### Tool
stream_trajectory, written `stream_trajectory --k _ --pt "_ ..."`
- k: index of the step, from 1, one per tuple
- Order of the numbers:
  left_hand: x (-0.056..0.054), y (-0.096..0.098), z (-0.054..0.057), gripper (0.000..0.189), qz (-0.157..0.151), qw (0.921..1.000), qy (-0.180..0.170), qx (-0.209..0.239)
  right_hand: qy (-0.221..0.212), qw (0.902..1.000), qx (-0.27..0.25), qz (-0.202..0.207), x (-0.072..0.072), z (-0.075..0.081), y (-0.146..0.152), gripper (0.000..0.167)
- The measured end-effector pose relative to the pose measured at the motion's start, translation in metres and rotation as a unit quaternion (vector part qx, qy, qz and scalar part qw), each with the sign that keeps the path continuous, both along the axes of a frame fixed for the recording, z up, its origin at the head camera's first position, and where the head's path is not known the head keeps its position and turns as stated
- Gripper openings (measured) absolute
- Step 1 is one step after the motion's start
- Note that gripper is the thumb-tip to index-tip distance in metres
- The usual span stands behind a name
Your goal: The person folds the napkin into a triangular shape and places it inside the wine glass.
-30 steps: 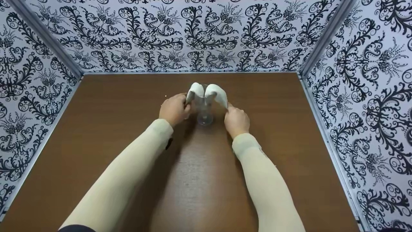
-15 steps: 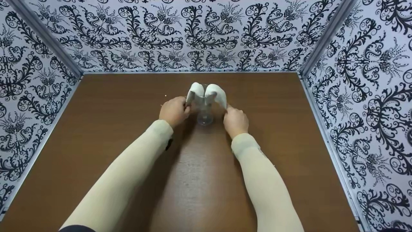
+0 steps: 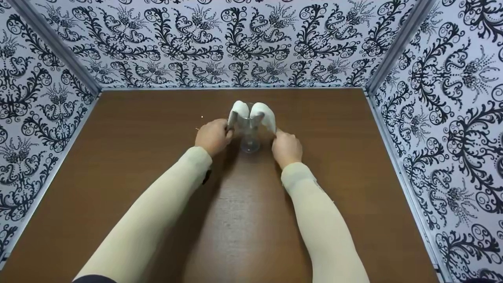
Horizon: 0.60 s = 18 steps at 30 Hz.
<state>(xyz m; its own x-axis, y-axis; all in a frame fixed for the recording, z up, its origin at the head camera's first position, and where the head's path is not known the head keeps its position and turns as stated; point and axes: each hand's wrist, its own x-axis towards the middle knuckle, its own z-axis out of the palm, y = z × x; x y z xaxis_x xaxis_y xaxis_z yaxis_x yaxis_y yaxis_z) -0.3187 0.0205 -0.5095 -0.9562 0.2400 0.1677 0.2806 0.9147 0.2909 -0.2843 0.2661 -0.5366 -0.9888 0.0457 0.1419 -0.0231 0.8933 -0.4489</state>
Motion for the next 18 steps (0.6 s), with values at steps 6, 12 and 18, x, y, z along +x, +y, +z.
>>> stream_trajectory --k 6,12,18 --pt "-0.0001 0.0005 -0.0016 0.020 0.002 0.9999 -0.012 -0.009 -0.005 0.9999 -0.009 0.001 -0.0001 -0.0008 0.0000 0.024" --pt "-0.0007 0.0011 -0.0037 0.021 0.004 0.9998 -0.020 -0.007 -0.015 0.9998 -0.007 0.008 0.0003 -0.0019 -0.0020 0.023" --pt "-0.0016 0.0008 -0.0071 0.021 0.005 0.9996 -0.026 -0.007 -0.030 0.9995 0.005 0.010 -0.0010 -0.0025 -0.0040 0.024"
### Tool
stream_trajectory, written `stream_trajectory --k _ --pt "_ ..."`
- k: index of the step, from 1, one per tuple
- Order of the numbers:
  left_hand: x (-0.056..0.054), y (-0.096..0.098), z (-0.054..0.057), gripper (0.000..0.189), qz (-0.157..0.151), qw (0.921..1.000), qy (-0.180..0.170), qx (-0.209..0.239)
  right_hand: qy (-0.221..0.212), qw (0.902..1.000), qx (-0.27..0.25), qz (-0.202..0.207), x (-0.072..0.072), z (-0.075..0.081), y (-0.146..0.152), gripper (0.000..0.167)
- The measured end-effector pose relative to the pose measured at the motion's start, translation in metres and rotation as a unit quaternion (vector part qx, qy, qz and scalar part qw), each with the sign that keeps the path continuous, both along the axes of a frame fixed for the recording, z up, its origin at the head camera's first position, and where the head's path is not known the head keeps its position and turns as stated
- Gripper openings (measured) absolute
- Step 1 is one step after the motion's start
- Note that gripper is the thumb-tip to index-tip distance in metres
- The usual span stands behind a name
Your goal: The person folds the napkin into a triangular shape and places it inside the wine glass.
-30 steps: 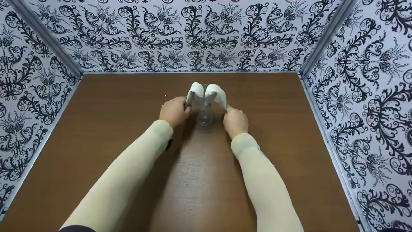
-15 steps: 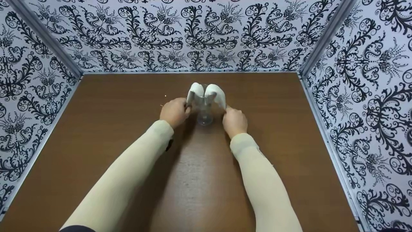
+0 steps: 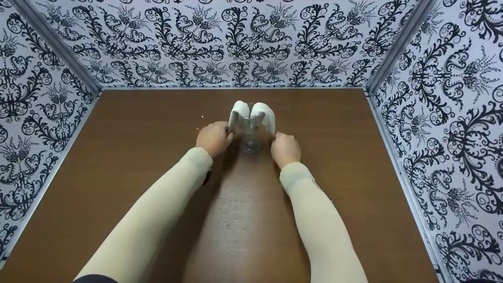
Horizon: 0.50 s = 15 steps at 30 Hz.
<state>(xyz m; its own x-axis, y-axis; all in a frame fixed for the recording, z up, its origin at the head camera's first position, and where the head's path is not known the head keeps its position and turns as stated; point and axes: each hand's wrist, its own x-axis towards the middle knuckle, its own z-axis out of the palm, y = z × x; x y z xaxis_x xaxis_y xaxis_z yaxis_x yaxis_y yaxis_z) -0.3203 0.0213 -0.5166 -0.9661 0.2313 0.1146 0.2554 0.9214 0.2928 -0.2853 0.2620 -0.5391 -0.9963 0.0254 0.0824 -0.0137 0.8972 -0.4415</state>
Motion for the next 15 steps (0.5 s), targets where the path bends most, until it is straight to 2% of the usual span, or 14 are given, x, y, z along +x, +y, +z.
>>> stream_trajectory --k 15 --pt "0.0008 0.0007 -0.0038 0.024 0.001 0.9997 -0.017 -0.018 -0.023 0.9997 0.008 0.003 -0.0003 0.0025 -0.0023 0.025"
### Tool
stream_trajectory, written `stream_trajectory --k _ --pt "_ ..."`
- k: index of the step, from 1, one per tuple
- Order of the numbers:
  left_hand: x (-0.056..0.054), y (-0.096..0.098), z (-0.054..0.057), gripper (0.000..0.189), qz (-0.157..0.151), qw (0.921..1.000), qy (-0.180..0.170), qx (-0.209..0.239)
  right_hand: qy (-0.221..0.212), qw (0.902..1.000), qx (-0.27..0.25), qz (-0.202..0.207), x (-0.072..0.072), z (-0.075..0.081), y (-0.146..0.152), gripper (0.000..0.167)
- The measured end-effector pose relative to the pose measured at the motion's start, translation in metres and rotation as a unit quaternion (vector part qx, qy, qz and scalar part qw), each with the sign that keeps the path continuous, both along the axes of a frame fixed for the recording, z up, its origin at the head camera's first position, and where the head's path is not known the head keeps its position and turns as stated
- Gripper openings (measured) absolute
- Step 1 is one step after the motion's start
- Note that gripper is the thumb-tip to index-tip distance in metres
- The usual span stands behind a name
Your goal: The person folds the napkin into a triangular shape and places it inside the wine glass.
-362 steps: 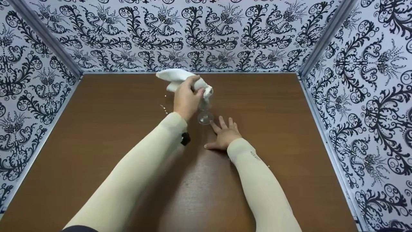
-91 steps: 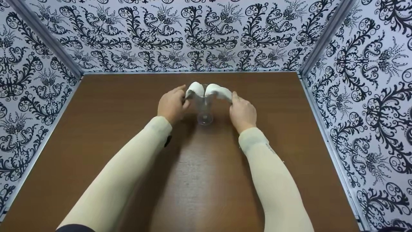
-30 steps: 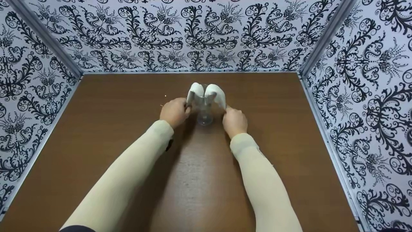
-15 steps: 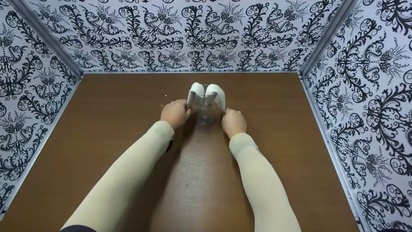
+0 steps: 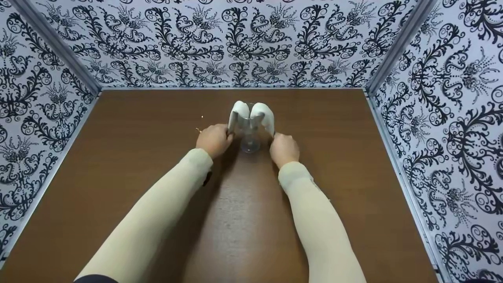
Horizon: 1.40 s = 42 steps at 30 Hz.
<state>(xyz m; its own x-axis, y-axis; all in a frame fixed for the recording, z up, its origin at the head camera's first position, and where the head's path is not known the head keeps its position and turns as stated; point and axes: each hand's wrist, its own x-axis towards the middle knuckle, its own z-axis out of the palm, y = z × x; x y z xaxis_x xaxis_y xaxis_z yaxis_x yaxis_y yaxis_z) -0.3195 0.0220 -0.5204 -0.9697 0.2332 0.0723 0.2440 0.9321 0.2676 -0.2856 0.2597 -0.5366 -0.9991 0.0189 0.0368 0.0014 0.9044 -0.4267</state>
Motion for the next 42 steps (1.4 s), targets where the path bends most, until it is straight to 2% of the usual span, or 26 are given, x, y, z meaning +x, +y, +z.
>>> stream_trajectory --k 14,30,37,42 --pt "-0.001 -0.002 -0.007 0.026 -0.006 0.9997 -0.023 -0.010 -0.024 0.9994 0.019 0.014 -0.001 -0.003 -0.003 0.025" --pt "-0.002 -0.002 -0.012 0.028 -0.008 0.9994 -0.033 -0.011 -0.041 0.9990 0.010 0.016 -0.002 -0.003 -0.005 0.026" --pt "-0.002 -0.003 -0.011 0.030 -0.011 0.9992 -0.038 -0.005 -0.050 0.9985 0.003 0.022 -0.001 -0.003 -0.006 0.032" --pt "0.000 -0.006 -0.008 0.031 -0.012 0.9983 -0.056 0.004 -0.070 0.9973 -0.015 0.016 0.001 0.000 -0.006 0.033"
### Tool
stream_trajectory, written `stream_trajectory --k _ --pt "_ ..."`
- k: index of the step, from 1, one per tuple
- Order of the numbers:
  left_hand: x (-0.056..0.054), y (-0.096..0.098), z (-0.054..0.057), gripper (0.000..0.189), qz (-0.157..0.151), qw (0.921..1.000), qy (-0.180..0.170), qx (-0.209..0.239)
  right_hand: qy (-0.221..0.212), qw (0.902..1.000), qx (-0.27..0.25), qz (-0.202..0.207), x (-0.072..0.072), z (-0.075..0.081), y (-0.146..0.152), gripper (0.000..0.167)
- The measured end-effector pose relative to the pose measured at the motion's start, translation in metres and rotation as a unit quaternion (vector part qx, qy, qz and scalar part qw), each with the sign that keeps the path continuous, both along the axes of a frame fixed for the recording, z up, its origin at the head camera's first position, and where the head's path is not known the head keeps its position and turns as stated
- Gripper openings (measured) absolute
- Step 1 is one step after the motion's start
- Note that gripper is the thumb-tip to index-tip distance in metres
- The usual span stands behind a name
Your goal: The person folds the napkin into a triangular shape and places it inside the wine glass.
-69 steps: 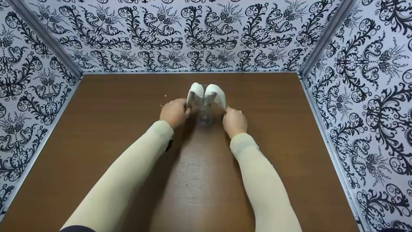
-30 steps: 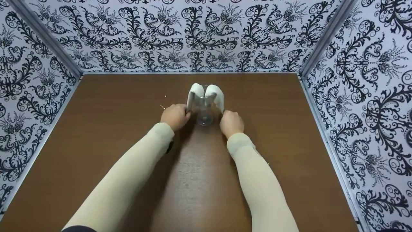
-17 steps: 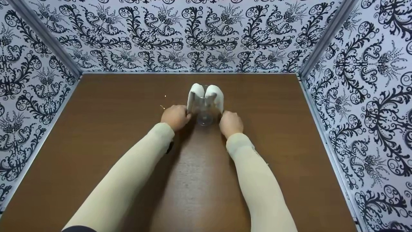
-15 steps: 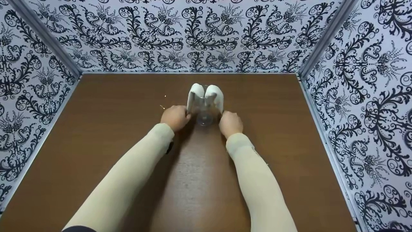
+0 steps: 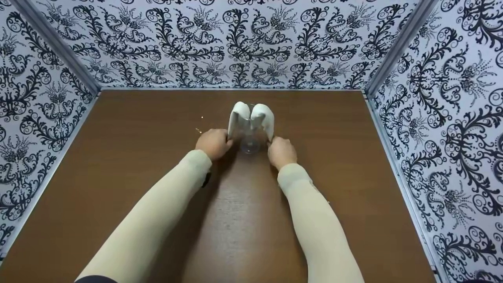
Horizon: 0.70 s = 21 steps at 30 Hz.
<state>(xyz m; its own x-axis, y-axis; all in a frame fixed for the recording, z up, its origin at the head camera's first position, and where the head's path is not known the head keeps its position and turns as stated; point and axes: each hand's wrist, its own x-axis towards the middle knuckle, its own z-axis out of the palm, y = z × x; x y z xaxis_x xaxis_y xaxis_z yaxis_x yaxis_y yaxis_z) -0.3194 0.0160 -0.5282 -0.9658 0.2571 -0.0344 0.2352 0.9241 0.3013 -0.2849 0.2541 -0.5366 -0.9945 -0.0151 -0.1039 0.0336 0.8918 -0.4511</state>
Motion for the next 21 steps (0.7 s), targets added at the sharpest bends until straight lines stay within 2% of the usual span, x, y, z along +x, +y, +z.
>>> stream_trajectory --k 5,9,17,21 --pt "0.004 -0.003 0.004 0.033 -0.002 0.9999 -0.014 0.001 -0.026 0.9995 -0.016 -0.007 0.001 0.001 0.004 0.029" --pt "0.003 -0.008 0.003 0.032 -0.008 0.9998 -0.017 -0.004 -0.038 0.9987 -0.034 -0.007 0.003 0.003 0.011 0.029" --pt "-0.003 -0.024 -0.001 0.034 -0.002 0.9998 -0.012 -0.013 -0.026 0.9990 -0.037 -0.005 0.007 0.008 0.029 0.026" --pt "-0.003 -0.034 -0.001 0.035 0.001 0.9998 -0.008 -0.019 -0.025 0.9988 -0.039 -0.016 0.008 0.011 0.037 0.040"
